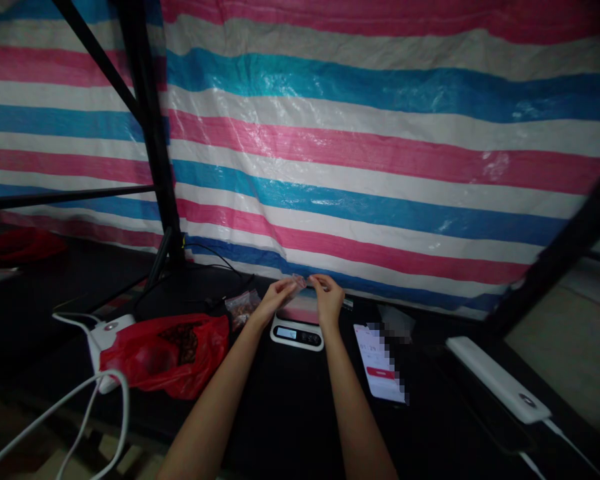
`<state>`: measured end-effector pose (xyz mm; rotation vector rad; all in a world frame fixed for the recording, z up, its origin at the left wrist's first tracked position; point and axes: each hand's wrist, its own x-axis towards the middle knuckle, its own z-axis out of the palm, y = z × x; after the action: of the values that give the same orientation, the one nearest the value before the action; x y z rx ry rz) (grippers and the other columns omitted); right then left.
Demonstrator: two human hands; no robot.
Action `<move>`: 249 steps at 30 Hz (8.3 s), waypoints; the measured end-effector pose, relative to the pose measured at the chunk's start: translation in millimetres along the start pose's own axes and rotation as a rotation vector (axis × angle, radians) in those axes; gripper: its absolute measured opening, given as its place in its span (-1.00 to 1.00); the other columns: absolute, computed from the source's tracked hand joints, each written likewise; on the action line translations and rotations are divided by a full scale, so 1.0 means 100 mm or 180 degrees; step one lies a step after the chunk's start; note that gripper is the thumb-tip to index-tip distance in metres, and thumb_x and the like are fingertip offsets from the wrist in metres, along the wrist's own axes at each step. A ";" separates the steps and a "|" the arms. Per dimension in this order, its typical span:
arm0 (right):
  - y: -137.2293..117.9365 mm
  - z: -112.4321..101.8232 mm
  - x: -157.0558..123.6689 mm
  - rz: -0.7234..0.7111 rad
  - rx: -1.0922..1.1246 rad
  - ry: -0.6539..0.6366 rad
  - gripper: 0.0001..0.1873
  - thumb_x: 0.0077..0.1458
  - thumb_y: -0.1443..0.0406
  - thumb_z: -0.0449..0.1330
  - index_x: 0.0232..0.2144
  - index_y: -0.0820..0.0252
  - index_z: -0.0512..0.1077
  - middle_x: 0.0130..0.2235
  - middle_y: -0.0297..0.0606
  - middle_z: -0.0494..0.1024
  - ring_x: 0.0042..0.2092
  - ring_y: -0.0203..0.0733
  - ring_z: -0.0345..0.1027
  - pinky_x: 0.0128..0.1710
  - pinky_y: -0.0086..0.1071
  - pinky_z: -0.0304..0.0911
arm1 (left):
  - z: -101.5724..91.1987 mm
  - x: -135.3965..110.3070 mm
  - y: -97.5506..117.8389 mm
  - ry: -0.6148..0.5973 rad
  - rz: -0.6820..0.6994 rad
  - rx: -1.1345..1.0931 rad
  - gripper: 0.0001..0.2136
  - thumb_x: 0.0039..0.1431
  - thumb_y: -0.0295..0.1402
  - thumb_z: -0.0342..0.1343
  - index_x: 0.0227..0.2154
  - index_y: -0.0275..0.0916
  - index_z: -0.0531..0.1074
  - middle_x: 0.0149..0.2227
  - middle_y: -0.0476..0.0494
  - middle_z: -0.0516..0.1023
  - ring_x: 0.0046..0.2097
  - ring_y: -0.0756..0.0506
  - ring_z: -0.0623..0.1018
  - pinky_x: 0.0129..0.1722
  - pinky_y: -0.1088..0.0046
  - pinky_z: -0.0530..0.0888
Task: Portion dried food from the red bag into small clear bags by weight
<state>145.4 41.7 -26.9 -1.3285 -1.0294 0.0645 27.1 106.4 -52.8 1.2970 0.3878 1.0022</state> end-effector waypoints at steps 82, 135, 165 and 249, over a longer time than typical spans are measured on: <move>-0.12 -0.21 0.05 -0.1753 -0.2170 -0.1863 -0.56 -0.01 0.50 -0.06 -0.08 0.13 0.30 -0.15 -0.18 0.38 -0.05 -0.10 0.21 0.07 0.07 -0.13 | -0.07 -0.04 -0.07 -0.0165 0.0329 0.0916 -0.55 -0.21 -0.26 0.24 -0.21 -0.42 0.43 -0.27 -0.22 0.53 -0.27 -0.10 0.49 -0.22 0.41 0.39; 0.10 -0.31 -0.45 -0.0372 -0.0323 -0.0147 -0.51 -0.01 0.16 0.10 -0.01 0.17 0.24 -0.15 -0.17 0.43 -0.16 -0.17 0.30 -0.11 -0.24 0.16 | -0.76 -2.76 0.88 0.1031 -0.0173 0.1819 -0.80 0.05 -0.28 0.05 -0.30 -0.23 0.48 -0.20 -0.18 0.48 -0.17 -0.14 0.46 -0.18 0.40 0.40; -1.29 1.24 -1.12 -0.2793 -0.3222 -0.3889 -0.74 0.07 0.42 -0.02 -0.21 0.16 0.38 -0.28 -0.13 0.53 -0.20 -0.10 0.39 -0.20 -0.24 0.12 | -1.04 -2.18 0.22 0.2920 0.0010 0.0418 -0.71 -0.09 -0.32 0.09 -0.25 -0.31 0.36 -0.19 -0.17 0.47 -0.12 -0.15 0.43 -0.04 0.31 0.29; 0.41 -0.30 -0.29 0.0452 0.0908 0.0320 -0.53 -0.10 0.12 0.15 -0.14 0.24 0.26 -0.15 -0.10 0.42 -0.17 -0.16 0.34 -0.19 -0.29 0.23 | 0.16 0.06 -0.19 -0.0194 0.0881 0.2228 -0.57 -0.16 -0.24 0.21 -0.19 -0.35 0.43 -0.16 -0.24 0.49 -0.14 -0.14 0.45 -0.09 0.37 0.33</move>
<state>168.1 14.8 -74.0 -1.1302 -0.8066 0.2409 49.6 102.7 -63.9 2.0497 0.5495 1.0962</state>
